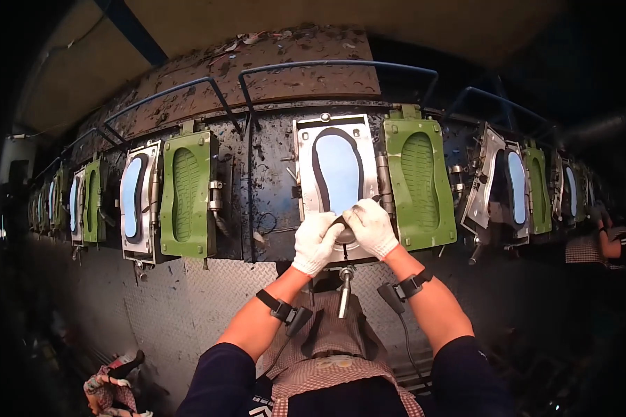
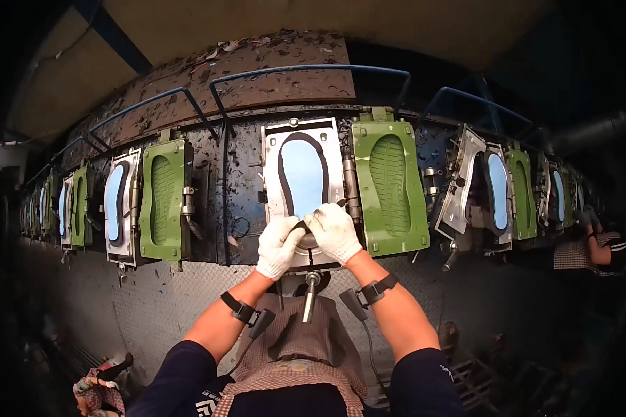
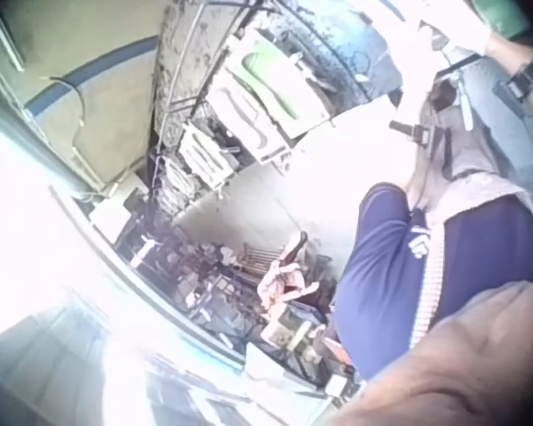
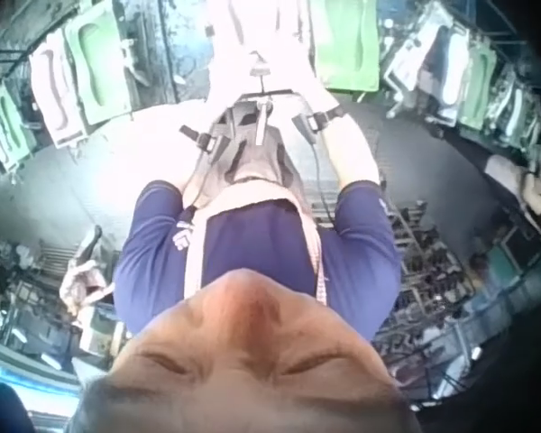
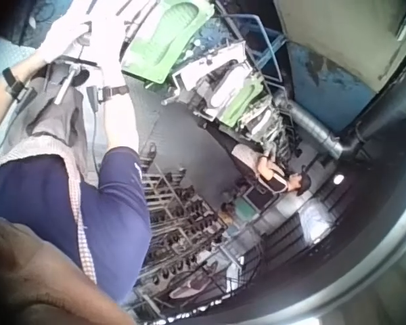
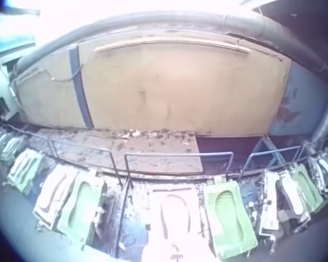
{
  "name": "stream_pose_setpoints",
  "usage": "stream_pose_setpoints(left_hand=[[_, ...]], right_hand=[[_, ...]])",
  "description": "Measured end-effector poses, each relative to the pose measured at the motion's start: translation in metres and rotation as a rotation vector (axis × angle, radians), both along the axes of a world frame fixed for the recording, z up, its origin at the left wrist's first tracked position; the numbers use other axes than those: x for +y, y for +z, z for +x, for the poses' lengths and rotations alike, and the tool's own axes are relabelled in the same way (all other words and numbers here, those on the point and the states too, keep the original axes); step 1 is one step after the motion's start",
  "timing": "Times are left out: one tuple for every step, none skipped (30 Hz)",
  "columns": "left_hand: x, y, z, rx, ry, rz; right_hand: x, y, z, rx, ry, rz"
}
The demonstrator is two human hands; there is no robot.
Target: Operate a sole-molding machine to shape and set shoe outsoles.
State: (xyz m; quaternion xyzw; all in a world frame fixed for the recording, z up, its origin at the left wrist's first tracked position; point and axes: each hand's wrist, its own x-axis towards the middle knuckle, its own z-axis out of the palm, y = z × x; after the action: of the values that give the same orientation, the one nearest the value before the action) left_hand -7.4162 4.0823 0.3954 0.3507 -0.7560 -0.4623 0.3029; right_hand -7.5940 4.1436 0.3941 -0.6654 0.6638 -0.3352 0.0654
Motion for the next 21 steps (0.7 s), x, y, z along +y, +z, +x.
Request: stream_pose_setpoints(left_hand=[[0.003, -0.005, 0.002, 0.008, -0.017, -0.043], [0.001, -0.005, 0.008, -0.019, -0.042, -0.106], [-0.003, -0.005, 0.010, -0.040, -0.068, -0.168], [-0.009, -0.007, 0.012, -0.006, -0.105, -0.198], [-0.013, -0.007, 0.012, -0.002, -0.099, -0.196], [-0.019, -0.005, 0.012, 0.009, -0.197, -0.299], [-0.025, -0.003, 0.011, 0.019, -0.294, -0.401], [-0.029, 0.009, 0.005, 0.043, -0.368, -0.394], [-0.029, 0.009, 0.005, 0.031, -0.386, -0.419], [-0.031, 0.009, 0.006, 0.008, -0.413, -0.435], [-0.031, 0.009, 0.007, -0.010, -0.452, -0.447], [-0.033, 0.005, 0.008, -0.014, -0.484, -0.468], [-0.038, 0.001, 0.010, -0.010, -0.527, -0.480], [-0.040, 0.000, 0.010, 0.003, -0.541, -0.484], [-0.042, -0.002, 0.010, 0.017, -0.553, -0.487], [-0.044, -0.003, 0.010, 0.026, -0.559, -0.478], [-0.045, -0.006, 0.012, 0.034, -0.550, -0.475], [-0.045, -0.008, 0.014, 0.042, -0.541, -0.473], [-0.044, -0.010, 0.017, 0.042, -0.537, -0.465], [-0.042, -0.010, 0.017, 0.044, -0.510, -0.478], [-0.040, -0.011, 0.018, 0.046, -0.483, -0.491]], right_hand=[[0.008, -0.009, -0.001, 0.067, 0.043, -0.030], [0.006, -0.005, 0.005, -0.066, 0.011, 0.014], [0.005, -0.002, 0.010, -0.262, -0.076, 0.086], [0.004, 0.001, 0.007, -0.234, -0.027, 0.075], [0.004, 0.005, 0.005, -0.210, 0.021, 0.070], [0.000, 0.011, 0.004, -0.215, 0.038, 0.115], [0.000, 0.019, 0.003, -0.181, 0.034, 0.233], [-0.009, 0.028, -0.004, -0.105, 0.036, 0.235], [-0.017, 0.036, -0.004, -0.040, 0.048, 0.240], [-0.039, 0.037, -0.002, -0.043, -0.044, 0.125], [-0.070, 0.039, 0.001, -0.043, -0.147, 0.012], [-0.107, 0.042, -0.002, 0.087, -0.117, -0.112], [-0.135, 0.040, 0.000, 0.166, -0.158, -0.028], [-0.149, 0.032, -0.001, 0.185, -0.129, 0.093], [-0.156, 0.024, -0.002, 0.202, -0.099, 0.215], [-0.156, 0.019, -0.003, 0.206, -0.106, 0.226], [-0.159, 0.018, -0.001, 0.210, -0.108, 0.230], [-0.161, 0.017, 0.001, 0.213, -0.110, 0.234], [-0.164, 0.016, 0.004, 0.213, -0.105, 0.241], [-0.164, 0.014, 0.005, 0.226, -0.112, 0.242], [-0.164, 0.013, 0.005, 0.238, -0.120, 0.243]])
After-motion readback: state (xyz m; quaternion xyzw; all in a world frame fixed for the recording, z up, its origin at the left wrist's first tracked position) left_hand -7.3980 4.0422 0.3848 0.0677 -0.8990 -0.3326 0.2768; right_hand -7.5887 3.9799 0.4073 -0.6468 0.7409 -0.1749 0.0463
